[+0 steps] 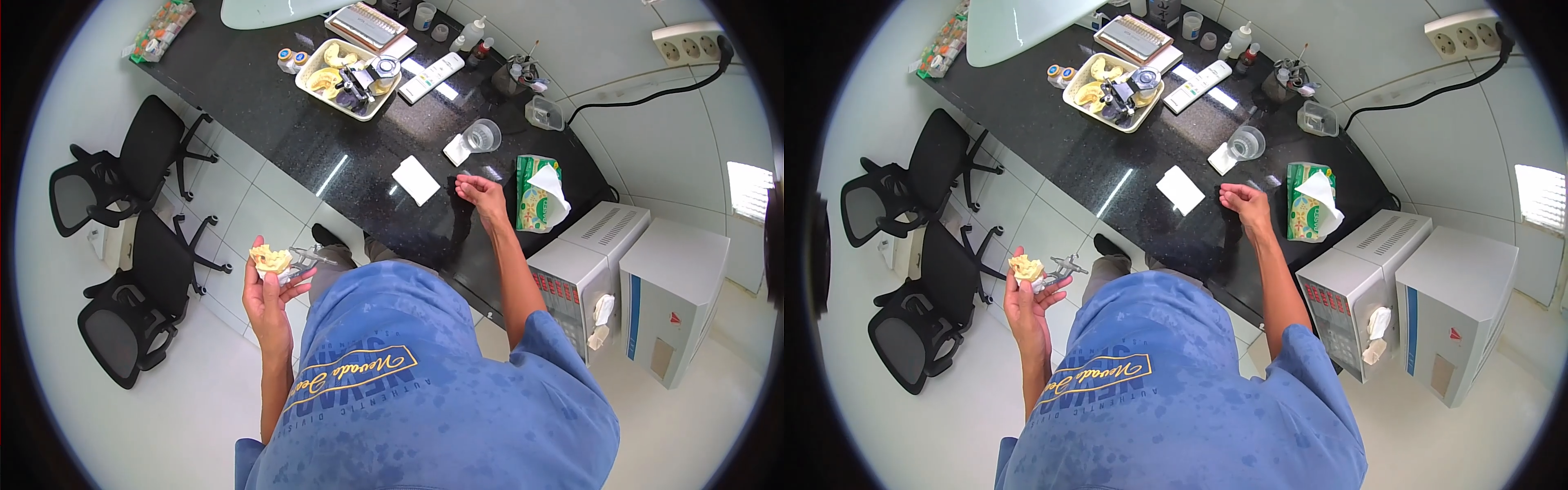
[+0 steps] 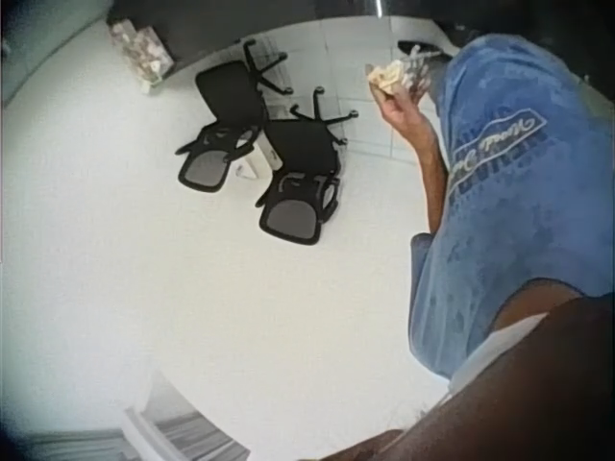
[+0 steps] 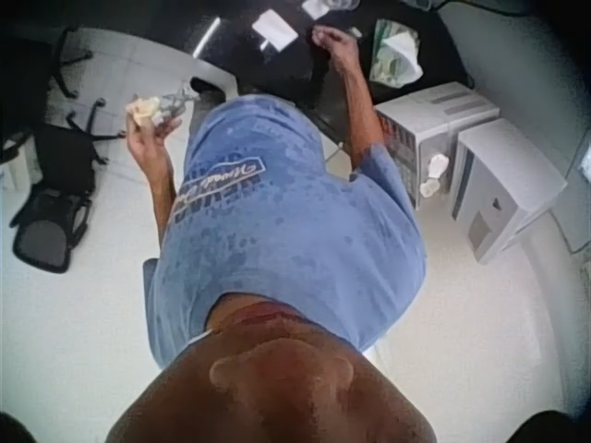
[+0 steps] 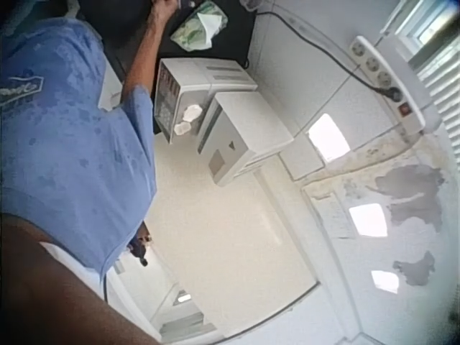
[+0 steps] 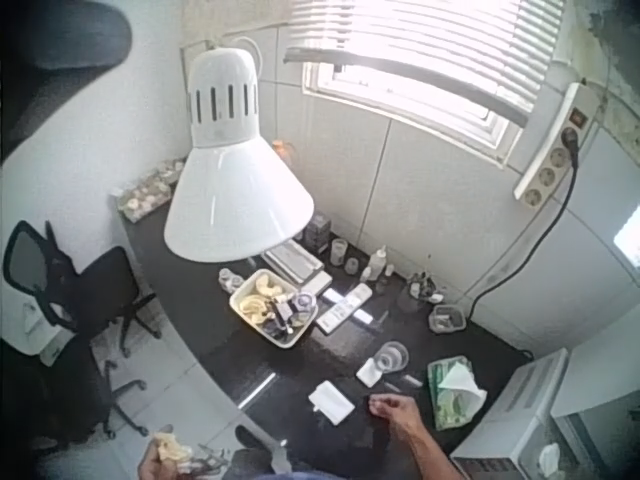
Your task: The recorder evaluates the shade and fit of a dental prosthesis using a shade guide and dental models.
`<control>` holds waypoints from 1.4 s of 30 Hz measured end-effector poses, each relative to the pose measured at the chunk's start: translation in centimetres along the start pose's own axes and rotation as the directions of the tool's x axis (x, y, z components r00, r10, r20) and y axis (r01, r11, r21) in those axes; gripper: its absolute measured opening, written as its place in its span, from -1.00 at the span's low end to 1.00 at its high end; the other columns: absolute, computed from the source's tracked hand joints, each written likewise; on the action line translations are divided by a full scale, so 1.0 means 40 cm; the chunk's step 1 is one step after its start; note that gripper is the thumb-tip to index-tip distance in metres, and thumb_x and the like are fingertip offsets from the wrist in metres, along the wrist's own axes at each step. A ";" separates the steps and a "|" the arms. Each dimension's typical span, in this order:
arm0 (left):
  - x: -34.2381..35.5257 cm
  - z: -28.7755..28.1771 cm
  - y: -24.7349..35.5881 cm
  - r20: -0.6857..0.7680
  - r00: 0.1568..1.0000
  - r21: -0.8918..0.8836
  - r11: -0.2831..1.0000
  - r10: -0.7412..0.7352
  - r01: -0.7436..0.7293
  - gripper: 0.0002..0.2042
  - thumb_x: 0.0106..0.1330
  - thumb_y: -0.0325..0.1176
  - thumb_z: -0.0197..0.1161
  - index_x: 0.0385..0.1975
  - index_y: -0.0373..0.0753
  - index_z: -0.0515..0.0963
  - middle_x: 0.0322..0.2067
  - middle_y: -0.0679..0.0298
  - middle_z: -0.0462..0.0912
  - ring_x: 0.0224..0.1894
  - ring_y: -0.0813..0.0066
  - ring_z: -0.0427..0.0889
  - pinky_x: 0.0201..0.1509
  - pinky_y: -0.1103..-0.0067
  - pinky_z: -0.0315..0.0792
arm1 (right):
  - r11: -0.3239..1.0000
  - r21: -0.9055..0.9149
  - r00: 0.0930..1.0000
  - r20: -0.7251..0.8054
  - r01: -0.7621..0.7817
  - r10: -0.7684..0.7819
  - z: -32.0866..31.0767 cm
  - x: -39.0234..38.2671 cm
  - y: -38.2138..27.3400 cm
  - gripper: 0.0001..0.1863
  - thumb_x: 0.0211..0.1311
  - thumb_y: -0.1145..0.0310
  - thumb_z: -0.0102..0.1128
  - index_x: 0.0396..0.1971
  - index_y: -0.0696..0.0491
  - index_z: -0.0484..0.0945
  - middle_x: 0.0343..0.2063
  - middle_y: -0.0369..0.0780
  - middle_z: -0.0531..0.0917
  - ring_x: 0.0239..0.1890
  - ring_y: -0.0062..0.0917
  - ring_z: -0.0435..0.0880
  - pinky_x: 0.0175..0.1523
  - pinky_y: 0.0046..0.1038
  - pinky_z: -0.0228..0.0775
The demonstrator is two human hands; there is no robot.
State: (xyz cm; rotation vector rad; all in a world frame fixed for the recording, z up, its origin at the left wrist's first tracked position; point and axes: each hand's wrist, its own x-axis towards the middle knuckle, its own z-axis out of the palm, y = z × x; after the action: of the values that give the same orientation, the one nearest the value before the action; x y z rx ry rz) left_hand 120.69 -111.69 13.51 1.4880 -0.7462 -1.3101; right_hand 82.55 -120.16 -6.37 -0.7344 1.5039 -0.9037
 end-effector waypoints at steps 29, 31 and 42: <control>-0.011 -0.009 -0.011 0.030 0.999 -0.017 1.000 0.020 -0.020 -0.44 0.52 -0.15 -0.01 0.40 -0.30 0.12 -0.15 0.17 0.53 -0.19 0.08 0.74 -0.24 0.61 0.65 | 0.896 -0.401 0.964 -0.096 0.190 -0.248 -0.078 -0.023 -0.206 -0.76 0.38 0.27 0.17 -0.16 0.10 0.69 -0.53 -0.35 0.65 -0.50 -0.79 0.56 -0.43 -0.71 0.35; -0.009 -0.008 -0.012 0.036 0.999 -0.023 1.000 0.022 -0.021 -0.44 0.51 -0.15 -0.01 0.40 -0.30 0.12 -0.15 0.17 0.53 -0.19 0.08 0.74 -0.24 0.61 0.65 | 0.913 -0.325 0.949 -0.108 0.247 -0.295 -0.082 0.002 -0.238 -0.76 0.40 0.30 0.12 -0.13 0.08 0.70 -0.53 -0.38 0.63 -0.51 -0.80 0.51 -0.42 -0.68 0.33; -0.017 -0.014 -0.016 -0.014 1.000 -0.036 0.999 0.021 -0.021 -0.44 0.51 -0.16 0.00 0.40 -0.31 0.13 -0.17 0.20 0.52 -0.20 0.08 0.74 -0.27 0.62 0.66 | 0.399 -0.817 0.850 0.194 0.417 -0.490 -0.056 0.105 -0.355 -0.82 0.19 0.45 0.12 -0.28 0.15 0.66 -0.53 -0.09 0.69 -0.41 -0.19 0.70 -0.28 -0.31 0.52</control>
State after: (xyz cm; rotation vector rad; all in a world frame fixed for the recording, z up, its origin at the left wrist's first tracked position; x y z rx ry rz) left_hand 120.99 -110.71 13.12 1.4552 -0.7239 -1.2903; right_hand 79.16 -130.58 3.82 -1.9479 1.8360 -0.5188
